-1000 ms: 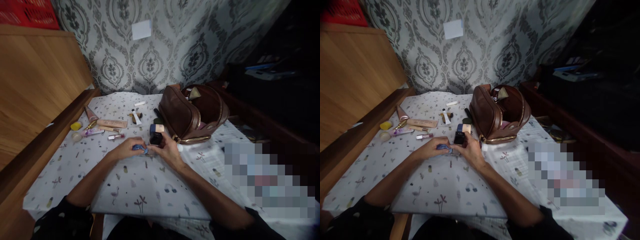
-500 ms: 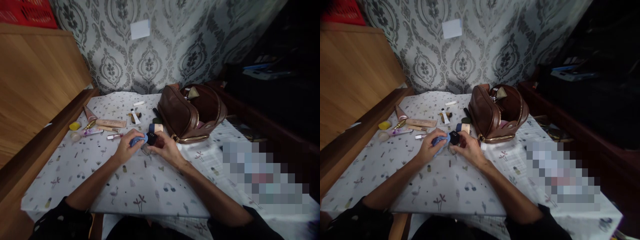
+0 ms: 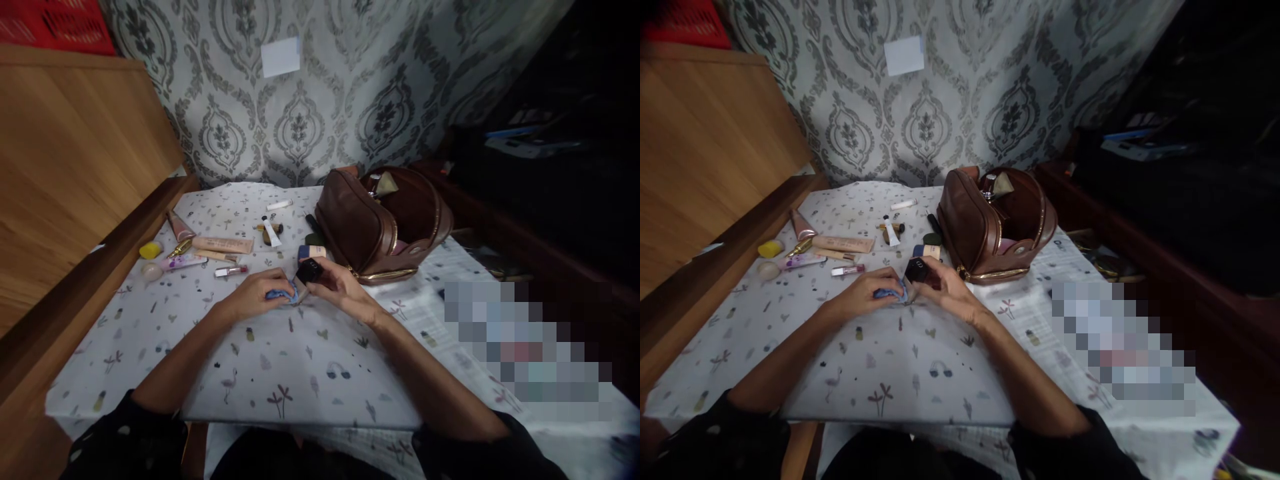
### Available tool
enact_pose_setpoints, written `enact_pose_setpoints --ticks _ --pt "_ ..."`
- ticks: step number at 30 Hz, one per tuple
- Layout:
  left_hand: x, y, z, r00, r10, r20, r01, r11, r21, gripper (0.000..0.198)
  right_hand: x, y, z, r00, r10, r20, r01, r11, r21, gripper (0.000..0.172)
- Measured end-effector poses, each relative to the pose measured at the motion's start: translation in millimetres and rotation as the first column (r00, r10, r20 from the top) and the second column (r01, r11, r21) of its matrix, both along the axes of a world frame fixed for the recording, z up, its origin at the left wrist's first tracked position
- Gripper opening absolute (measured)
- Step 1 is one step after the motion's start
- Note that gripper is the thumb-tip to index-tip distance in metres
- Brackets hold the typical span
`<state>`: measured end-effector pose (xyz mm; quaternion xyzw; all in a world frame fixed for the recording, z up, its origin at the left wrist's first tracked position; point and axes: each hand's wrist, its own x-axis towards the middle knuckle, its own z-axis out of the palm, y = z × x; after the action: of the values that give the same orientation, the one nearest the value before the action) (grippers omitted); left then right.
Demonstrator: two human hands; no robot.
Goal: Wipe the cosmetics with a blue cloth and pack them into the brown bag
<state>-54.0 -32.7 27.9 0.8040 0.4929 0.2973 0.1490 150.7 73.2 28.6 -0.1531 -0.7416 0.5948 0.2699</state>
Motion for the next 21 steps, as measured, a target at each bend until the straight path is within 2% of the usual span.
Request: enact_pose_setpoints --ticks 3,5,8,10,13,15,17,19,21 --pt "-2 -2 1.6 0.996 0.005 -0.093 -0.013 0.996 -0.083 0.014 -2 1 -3.5 0.999 -0.021 -0.032 0.02 0.999 -0.036 0.036" --pt "0 -3 2.0 0.994 0.009 -0.11 -0.017 0.997 -0.077 0.013 -5 2 -9.8 0.996 -0.074 -0.04 0.072 0.997 -0.04 0.038" --pt "9 -5 2.9 1.0 0.022 0.016 -0.023 0.999 0.047 0.014 -8 3 -19.2 0.986 -0.156 -0.052 0.155 0.988 -0.012 0.04" --pt "18 -6 2.6 0.994 0.05 0.097 -0.065 0.985 0.16 0.017 -8 3 -22.7 0.985 -0.167 -0.05 0.168 0.985 0.025 0.038" --pt "25 -7 -1.1 0.993 0.117 0.034 -0.122 0.961 0.247 0.018 -6 2 -23.5 0.989 -0.147 -0.027 0.149 0.984 0.097 0.033" --pt "25 -7 -4.1 0.991 0.121 -0.063 -0.106 0.975 0.197 0.018 -5 2 -23.0 0.99 -0.141 -0.02 0.143 0.983 0.118 0.033" --pt "20 -6 -4.4 0.995 0.061 -0.081 -0.055 0.995 0.077 0.018 -5 2 -22.9 0.99 -0.143 -0.017 0.144 0.981 0.127 0.033" --pt "14 -5 0.0 1.0 0.004 0.031 -0.003 0.999 -0.042 0.019 -5 3 -22.9 0.99 -0.141 -0.014 0.142 0.979 0.144 0.033" --pt "10 -6 7.9 0.978 0.03 0.204 -0.008 0.994 -0.104 0.021 -6 2 -22.0 0.992 -0.127 -0.012 0.127 0.977 0.169 0.034"
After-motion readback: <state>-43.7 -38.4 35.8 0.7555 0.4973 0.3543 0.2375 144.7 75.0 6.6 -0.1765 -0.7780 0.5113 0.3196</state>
